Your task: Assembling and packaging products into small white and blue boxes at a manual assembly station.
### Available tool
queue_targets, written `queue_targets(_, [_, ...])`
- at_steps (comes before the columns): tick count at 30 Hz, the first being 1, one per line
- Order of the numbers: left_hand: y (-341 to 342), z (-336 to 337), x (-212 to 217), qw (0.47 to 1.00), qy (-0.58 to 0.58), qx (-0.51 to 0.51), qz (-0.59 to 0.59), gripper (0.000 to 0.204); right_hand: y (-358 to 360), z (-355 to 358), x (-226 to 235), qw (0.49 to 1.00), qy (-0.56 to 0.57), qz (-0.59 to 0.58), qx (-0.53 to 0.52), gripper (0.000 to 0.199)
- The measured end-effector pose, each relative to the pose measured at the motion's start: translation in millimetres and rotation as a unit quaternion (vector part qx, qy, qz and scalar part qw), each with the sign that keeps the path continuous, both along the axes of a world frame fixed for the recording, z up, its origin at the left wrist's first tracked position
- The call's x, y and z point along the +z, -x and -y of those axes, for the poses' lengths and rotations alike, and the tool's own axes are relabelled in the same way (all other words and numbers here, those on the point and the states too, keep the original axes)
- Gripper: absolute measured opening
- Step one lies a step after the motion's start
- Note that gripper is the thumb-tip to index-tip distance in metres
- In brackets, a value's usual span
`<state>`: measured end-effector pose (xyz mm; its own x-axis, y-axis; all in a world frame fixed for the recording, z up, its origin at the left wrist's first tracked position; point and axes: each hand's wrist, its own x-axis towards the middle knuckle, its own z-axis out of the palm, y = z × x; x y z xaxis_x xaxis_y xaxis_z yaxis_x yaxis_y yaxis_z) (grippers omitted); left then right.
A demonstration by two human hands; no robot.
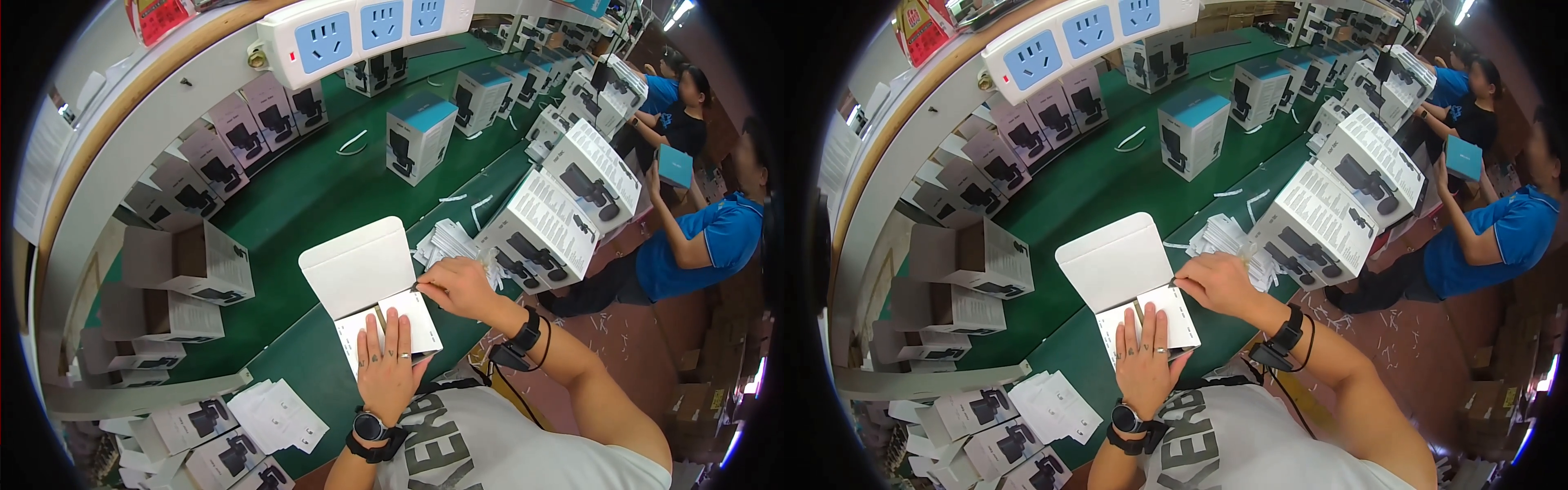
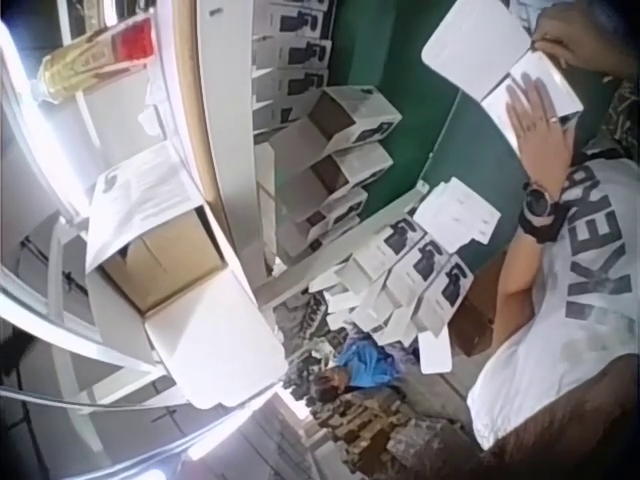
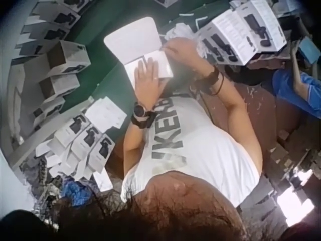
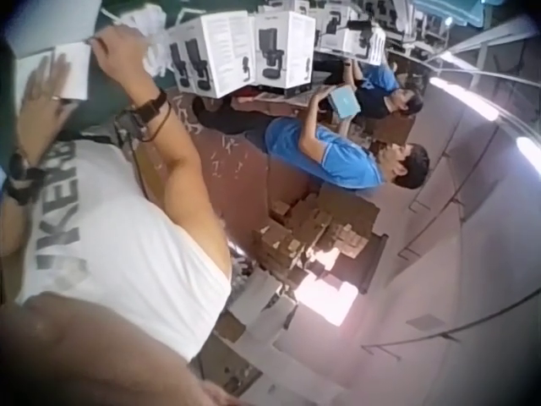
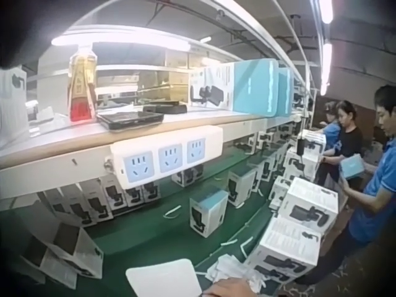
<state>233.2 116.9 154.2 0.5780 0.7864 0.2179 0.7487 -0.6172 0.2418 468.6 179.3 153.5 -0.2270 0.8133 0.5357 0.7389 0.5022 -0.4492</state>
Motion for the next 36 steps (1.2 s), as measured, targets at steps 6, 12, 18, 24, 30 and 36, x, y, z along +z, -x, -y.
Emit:
queue_targets(6, [-1, -3, -1, 1.0, -0.003, -0.002, 0.016, 0.086, -8, 11, -3, 0.997, 0.074, -0.037, -0.005, 0.012])
queue_targets(12, [-2, -3, 0, 1.0, -0.011, -0.007, 0.017, 0.086, 3, 17, 11, 0.992, 0.103, -0.066, 0.018, 0.018])
queue_targets(18, [-5, 2, -2, 1.0, -0.014, -0.002, 0.024, 0.084, 3, 15, 5, 0.991, 0.133, -0.034, -0.006, 0.023])
queue_targets(24, [8, 2, -5, 0.999, -0.011, -0.003, 0.033, 0.077, -67, 105, 26, 0.803, 0.518, -0.203, 0.215, 0.017])
queue_targets(30, [9, 9, -7, 0.996, 0.015, -0.007, 0.084, 0.068, -65, 120, 18, 0.932, 0.361, 0.016, 0.02, 0.017])
queue_targets(36, [13, 21, -5, 0.999, -0.024, -0.022, 0.038, 0.065, 77, 29, 52, 0.999, 0.041, -0.031, 0.017, 0.017])
